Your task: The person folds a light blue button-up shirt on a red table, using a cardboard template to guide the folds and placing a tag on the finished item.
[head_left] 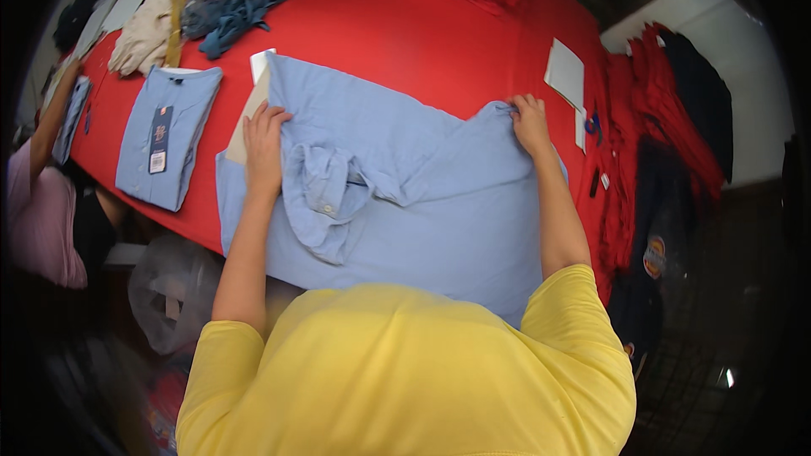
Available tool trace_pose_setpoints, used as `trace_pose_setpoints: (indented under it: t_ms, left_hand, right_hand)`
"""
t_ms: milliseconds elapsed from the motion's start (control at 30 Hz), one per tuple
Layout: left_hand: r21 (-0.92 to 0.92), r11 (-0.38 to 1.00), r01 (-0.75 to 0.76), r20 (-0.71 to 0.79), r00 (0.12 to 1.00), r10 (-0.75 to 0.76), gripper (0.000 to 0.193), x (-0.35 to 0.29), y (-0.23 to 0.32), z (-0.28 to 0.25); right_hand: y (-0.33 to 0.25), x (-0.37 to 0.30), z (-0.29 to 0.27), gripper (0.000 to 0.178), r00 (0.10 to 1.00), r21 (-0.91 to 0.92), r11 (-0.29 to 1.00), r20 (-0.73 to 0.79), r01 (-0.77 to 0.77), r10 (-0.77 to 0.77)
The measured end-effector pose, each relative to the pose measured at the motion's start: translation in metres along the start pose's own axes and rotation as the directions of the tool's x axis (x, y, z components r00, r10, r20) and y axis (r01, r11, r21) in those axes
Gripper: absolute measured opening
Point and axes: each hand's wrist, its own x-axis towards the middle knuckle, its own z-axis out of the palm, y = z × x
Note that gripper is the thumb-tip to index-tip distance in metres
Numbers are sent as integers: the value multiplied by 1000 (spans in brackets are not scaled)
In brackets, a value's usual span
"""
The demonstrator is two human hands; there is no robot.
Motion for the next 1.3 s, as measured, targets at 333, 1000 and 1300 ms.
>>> trace_pose_setpoints:
  t_ms: [333, 1000, 1300]
  left_hand:
    - [-62, 997, 54, 54, 997, -51, 17, -3, -16, 1]
    - [-148, 988, 35, 322, 947, 15, 49, -8, -23, -34]
    - [-144, 987, -70, 271, 956, 108, 49, -14, -34, -38]
  right_hand:
    - [44, -223, -89, 21, 872, 76, 957, -398, -279, 286]
    - [39, -145, 0, 71, 834, -74, 833, 36, -548, 551]
    - [-27, -197, -21, 54, 912, 151, 900, 83, -410, 401]
